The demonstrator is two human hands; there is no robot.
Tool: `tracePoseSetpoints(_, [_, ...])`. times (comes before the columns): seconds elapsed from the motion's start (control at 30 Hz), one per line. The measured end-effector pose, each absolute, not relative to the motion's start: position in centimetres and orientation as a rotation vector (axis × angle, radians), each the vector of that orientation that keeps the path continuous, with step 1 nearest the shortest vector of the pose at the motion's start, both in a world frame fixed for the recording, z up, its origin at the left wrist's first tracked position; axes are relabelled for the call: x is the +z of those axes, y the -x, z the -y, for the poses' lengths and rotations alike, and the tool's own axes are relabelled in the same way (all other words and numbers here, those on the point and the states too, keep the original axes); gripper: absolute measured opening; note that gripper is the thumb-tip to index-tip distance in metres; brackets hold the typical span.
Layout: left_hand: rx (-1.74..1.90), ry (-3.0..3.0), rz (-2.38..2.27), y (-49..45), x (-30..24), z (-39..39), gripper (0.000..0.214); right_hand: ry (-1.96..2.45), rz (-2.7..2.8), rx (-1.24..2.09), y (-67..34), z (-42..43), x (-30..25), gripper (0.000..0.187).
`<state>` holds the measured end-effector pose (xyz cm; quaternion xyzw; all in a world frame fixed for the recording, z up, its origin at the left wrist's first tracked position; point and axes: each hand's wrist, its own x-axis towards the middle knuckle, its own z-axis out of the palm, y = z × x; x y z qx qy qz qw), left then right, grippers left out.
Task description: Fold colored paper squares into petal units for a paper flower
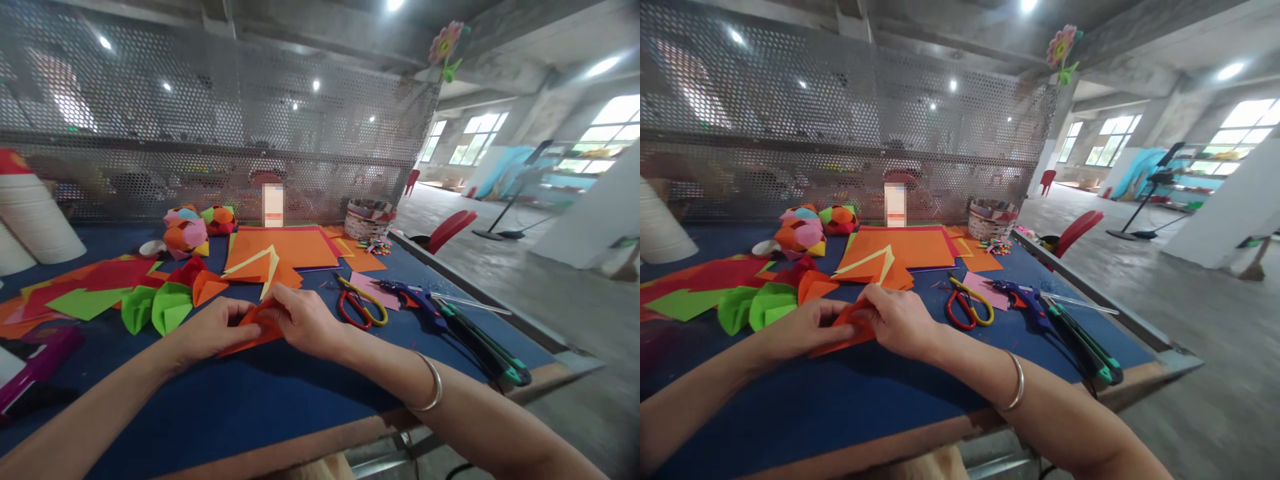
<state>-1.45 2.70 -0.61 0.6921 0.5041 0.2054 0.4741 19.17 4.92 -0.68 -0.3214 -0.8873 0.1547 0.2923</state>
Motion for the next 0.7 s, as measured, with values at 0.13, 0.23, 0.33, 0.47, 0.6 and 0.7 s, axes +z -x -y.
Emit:
tracePoseSetpoints(0.13, [0.462, -1.704, -1.251, 1.25, -0.42, -2.54, 0.03, 0.865, 2.372, 0.409, -19.19, -4.83, -0.55, 0.002])
tracePoseSetpoints(0.23, [0.444, -1.708, -1.273, 1.15, -0.39, -2.37, 0.031, 0.876, 2.37, 0.407, -19.18, -4.82, -0.49, 0.002])
tracePoseSetpoints(0.33, [0.427, -1.716, -1.291, 1.09, -0.35, -2.28, 0.031, 0.88, 2.364, 0.408, -19.12, -4.82, -0.5, 0.002])
tracePoseSetpoints(0.47, [0.408, -1.73, -1.302, 1.18, -0.48, -2.31, 0.034, 0.867, 2.348, 0.413, -19.01, -4.79, -0.57, 0.002])
tracePoseSetpoints(0.6, [0.399, -1.745, -1.304, 1.33, -0.59, -2.28, 0.034, 0.844, 2.323, 0.437, -18.89, -4.59, -0.56, 0.002])
tracePoseSetpoints(0.7, [0.406, -1.751, -1.305, 1.33, -0.47, -2.11, 0.033, 0.831, 2.295, 0.481, -18.77, -4.49, -0.5, 0.003])
